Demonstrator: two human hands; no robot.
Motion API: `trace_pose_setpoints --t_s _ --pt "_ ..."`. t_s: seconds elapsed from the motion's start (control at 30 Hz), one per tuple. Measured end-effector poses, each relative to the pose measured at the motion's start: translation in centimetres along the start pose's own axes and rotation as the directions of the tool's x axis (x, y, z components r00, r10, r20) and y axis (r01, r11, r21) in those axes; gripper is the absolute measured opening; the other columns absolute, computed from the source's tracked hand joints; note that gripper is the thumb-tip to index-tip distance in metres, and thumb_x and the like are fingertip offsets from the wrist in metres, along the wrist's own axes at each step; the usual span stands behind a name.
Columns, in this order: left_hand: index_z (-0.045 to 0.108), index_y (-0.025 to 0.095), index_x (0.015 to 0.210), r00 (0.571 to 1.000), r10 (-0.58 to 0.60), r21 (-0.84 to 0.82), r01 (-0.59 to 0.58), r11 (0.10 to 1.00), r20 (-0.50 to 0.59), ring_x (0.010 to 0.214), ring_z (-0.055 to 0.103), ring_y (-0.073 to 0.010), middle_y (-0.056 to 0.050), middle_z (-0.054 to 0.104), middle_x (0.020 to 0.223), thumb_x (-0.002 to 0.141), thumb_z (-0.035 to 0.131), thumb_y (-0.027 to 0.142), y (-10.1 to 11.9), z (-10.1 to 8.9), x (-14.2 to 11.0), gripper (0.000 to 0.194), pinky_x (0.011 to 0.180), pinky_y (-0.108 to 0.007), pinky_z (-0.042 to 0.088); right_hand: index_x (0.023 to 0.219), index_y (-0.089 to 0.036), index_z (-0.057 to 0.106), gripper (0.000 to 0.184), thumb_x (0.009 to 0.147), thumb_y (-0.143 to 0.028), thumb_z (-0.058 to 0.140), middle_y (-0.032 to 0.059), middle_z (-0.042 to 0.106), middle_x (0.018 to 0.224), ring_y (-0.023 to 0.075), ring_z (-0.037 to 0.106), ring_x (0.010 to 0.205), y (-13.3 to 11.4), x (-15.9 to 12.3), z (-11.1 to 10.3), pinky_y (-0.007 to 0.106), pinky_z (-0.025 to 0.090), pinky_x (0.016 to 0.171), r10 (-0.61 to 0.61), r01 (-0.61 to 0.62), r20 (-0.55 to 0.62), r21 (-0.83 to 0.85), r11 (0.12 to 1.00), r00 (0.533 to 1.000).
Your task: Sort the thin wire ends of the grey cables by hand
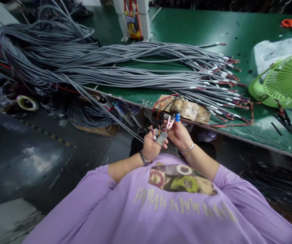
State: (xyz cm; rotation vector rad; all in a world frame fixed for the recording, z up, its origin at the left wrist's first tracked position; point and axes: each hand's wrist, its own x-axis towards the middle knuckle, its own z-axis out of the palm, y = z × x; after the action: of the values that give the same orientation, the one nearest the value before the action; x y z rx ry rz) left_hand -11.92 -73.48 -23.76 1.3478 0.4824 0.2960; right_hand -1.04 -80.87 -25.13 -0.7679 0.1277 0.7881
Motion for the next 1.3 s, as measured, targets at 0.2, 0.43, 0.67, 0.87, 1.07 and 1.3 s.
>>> trace_pose_setpoints --t_s 0.2,0.43,0.67,0.87,1.07,1.3 --pt "0.056 0.016 0.074 1.000 -0.013 0.011 0.013 1.000 0.009 0.040 0.057 -0.0080 0.001 0.064 0.058 0.071 0.074 0.054 0.0 -0.1 -0.1 0.042 0.036 -0.017 0.036 0.075 -0.019 0.064 0.041 0.078 -0.059 0.072 -0.0003 0.068 0.068 0.0110 0.059 0.057 0.3 -0.2 0.5 0.024 0.050 0.055 -0.029 0.030 -0.043 0.027 0.999 0.999" --pt "0.057 0.016 0.074 1.000 -0.016 0.006 0.016 1.000 0.016 0.041 0.058 -0.0087 0.001 0.064 0.059 0.072 0.074 0.055 0.2 -0.4 -0.5 0.042 0.036 -0.017 0.037 0.080 -0.022 0.063 0.051 0.080 -0.072 0.059 0.0000 0.067 0.074 0.0124 0.058 0.062 0.4 -0.5 -0.1 0.025 0.049 0.057 0.039 -0.041 0.040 0.051 0.998 0.998" --pt "0.063 0.015 0.083 0.988 -0.042 -0.018 0.045 0.999 0.150 0.053 0.066 -0.0131 -0.004 0.070 0.068 0.078 0.067 0.062 -0.9 -1.8 -0.4 0.048 0.048 -0.021 0.047 0.079 -0.023 0.064 0.050 0.077 -0.073 0.061 -0.0005 0.068 0.075 0.0134 0.059 0.066 0.2 -0.7 -1.7 0.025 0.048 0.061 0.070 -0.068 0.034 -0.056 0.996 0.997" --pt "0.067 0.017 0.100 0.981 0.063 0.024 -0.068 0.997 0.185 0.078 0.070 -0.0162 -0.009 0.075 0.090 0.089 0.056 0.056 -1.6 -2.1 0.6 0.042 0.065 -0.024 0.052 0.078 -0.020 0.069 0.047 0.062 -0.062 0.082 0.0004 0.068 0.073 0.0114 0.059 0.065 -1.0 -1.3 -3.9 0.023 0.047 0.059 0.012 -0.008 0.010 -0.324 0.946 1.000" --pt "0.066 0.017 0.092 0.954 -0.074 0.331 -0.027 0.943 0.289 0.047 0.057 -0.0127 0.001 0.061 0.054 0.088 0.054 0.029 -1.7 -2.4 0.4 0.018 0.052 -0.023 0.044 0.082 -0.018 0.072 0.033 0.067 -0.045 0.084 0.0007 0.068 0.072 0.0115 0.055 0.062 -1.9 -4.0 -4.2 0.025 0.044 0.059 -0.019 0.162 0.233 -0.614 0.772 0.972" --pt "0.062 0.021 0.084 0.933 0.003 0.429 -0.168 0.888 0.360 0.058 0.059 -0.0149 -0.001 0.064 0.069 0.070 0.062 0.011 -1.5 -2.4 0.0 0.018 0.054 -0.024 0.045 0.076 -0.022 0.069 0.026 0.064 -0.036 0.088 -0.0029 0.059 0.062 0.0124 0.048 0.057 -0.5 -6.3 -2.3 0.027 0.043 0.055 -0.196 0.313 0.247 -0.660 0.683 0.949"
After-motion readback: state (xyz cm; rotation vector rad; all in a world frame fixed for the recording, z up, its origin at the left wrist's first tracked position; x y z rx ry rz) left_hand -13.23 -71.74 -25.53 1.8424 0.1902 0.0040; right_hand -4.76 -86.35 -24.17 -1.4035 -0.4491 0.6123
